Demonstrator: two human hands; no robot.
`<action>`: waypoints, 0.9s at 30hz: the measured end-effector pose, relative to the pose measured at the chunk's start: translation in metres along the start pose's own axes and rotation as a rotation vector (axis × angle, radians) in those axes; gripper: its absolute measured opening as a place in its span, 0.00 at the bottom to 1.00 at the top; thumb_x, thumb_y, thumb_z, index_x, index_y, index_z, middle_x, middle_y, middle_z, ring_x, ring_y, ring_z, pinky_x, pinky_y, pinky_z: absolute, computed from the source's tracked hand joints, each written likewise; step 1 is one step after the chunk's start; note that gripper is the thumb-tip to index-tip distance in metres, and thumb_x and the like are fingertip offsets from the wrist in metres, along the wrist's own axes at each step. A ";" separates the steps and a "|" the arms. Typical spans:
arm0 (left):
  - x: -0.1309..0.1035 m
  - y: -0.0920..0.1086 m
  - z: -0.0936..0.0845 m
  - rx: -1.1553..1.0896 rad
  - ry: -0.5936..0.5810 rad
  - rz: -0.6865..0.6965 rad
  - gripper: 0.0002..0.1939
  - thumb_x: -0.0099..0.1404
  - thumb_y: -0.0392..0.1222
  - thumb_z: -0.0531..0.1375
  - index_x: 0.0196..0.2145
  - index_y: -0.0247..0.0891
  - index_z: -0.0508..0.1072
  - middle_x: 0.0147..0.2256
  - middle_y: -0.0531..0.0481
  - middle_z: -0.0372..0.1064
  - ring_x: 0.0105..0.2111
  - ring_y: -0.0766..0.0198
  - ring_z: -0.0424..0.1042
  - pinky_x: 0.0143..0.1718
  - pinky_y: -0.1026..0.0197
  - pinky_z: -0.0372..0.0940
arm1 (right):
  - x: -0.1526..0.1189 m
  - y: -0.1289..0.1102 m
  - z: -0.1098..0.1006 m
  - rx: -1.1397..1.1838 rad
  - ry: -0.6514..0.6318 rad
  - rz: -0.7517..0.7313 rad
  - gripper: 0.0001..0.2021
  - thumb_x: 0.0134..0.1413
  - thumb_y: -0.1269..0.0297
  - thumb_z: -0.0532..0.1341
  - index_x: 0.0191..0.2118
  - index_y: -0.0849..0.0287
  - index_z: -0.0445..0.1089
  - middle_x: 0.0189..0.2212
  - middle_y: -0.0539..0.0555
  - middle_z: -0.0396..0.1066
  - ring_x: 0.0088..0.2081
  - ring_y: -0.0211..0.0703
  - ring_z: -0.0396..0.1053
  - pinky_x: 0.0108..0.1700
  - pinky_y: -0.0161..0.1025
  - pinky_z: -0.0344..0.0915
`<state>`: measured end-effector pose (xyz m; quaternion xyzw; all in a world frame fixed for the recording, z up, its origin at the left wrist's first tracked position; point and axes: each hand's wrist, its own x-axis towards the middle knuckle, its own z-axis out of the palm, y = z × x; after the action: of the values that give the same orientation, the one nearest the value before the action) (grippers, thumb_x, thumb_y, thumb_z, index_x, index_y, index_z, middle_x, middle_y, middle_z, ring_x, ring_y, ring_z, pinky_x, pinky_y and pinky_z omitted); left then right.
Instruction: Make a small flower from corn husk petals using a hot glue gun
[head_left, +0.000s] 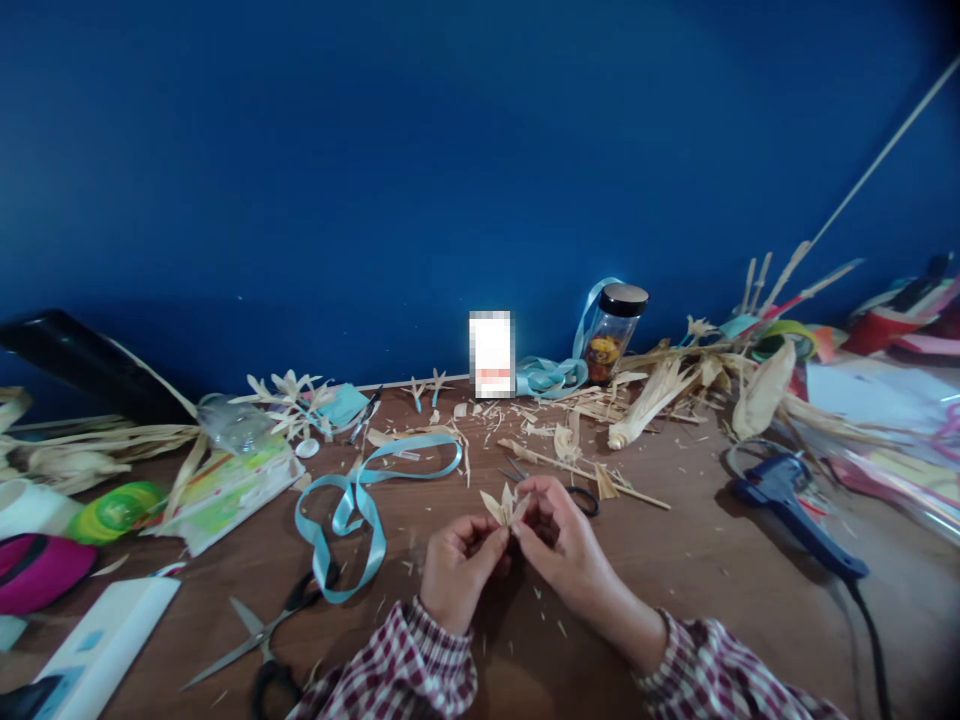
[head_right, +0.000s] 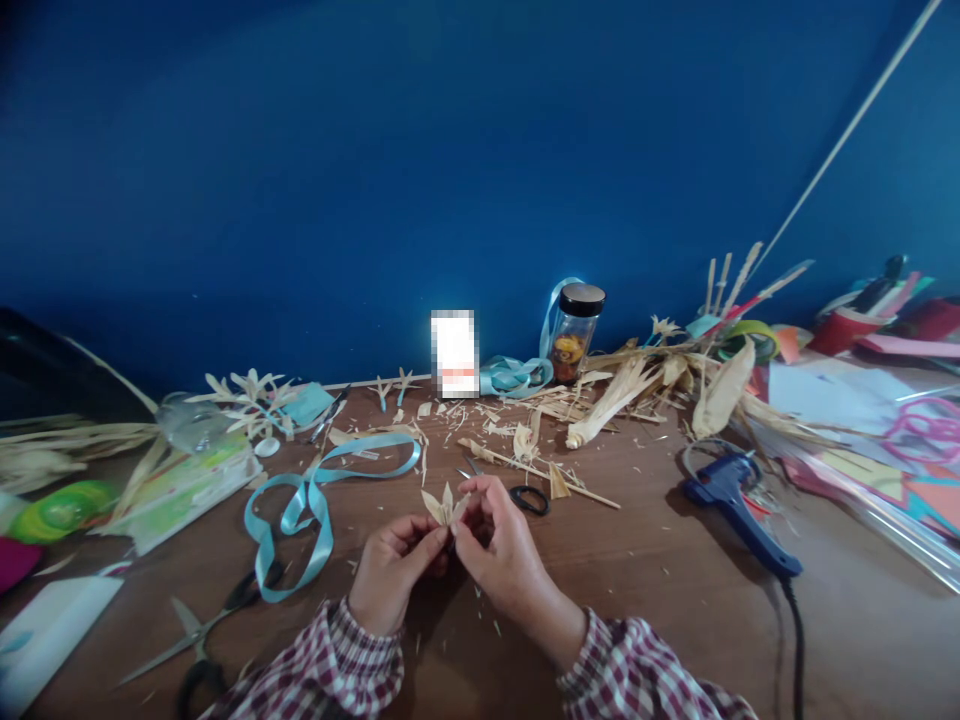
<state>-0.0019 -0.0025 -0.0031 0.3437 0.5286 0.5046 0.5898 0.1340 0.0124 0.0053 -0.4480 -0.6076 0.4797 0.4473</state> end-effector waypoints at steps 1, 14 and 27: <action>0.000 0.000 0.000 0.002 0.001 0.005 0.11 0.46 0.43 0.68 0.24 0.33 0.74 0.19 0.53 0.70 0.17 0.71 0.66 0.20 0.70 0.63 | 0.000 0.000 0.000 0.002 -0.001 -0.003 0.13 0.51 0.72 0.56 0.43 0.56 0.56 0.28 0.48 0.65 0.29 0.37 0.65 0.31 0.35 0.63; 0.001 -0.004 -0.002 0.004 0.017 0.009 0.12 0.47 0.44 0.67 0.25 0.33 0.75 0.20 0.53 0.71 0.18 0.69 0.68 0.21 0.68 0.65 | -0.001 0.000 -0.001 -0.004 0.007 0.011 0.12 0.52 0.71 0.56 0.43 0.56 0.58 0.29 0.49 0.66 0.29 0.37 0.65 0.31 0.34 0.64; 0.001 -0.005 -0.002 0.025 0.013 0.021 0.12 0.49 0.44 0.67 0.27 0.32 0.75 0.20 0.53 0.70 0.17 0.71 0.67 0.20 0.70 0.65 | 0.000 0.000 -0.003 -0.063 0.035 0.011 0.12 0.51 0.71 0.57 0.40 0.55 0.55 0.27 0.47 0.66 0.29 0.38 0.66 0.32 0.35 0.63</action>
<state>-0.0030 -0.0029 -0.0081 0.3531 0.5350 0.5064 0.5767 0.1369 0.0128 0.0056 -0.4734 -0.6119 0.4548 0.4411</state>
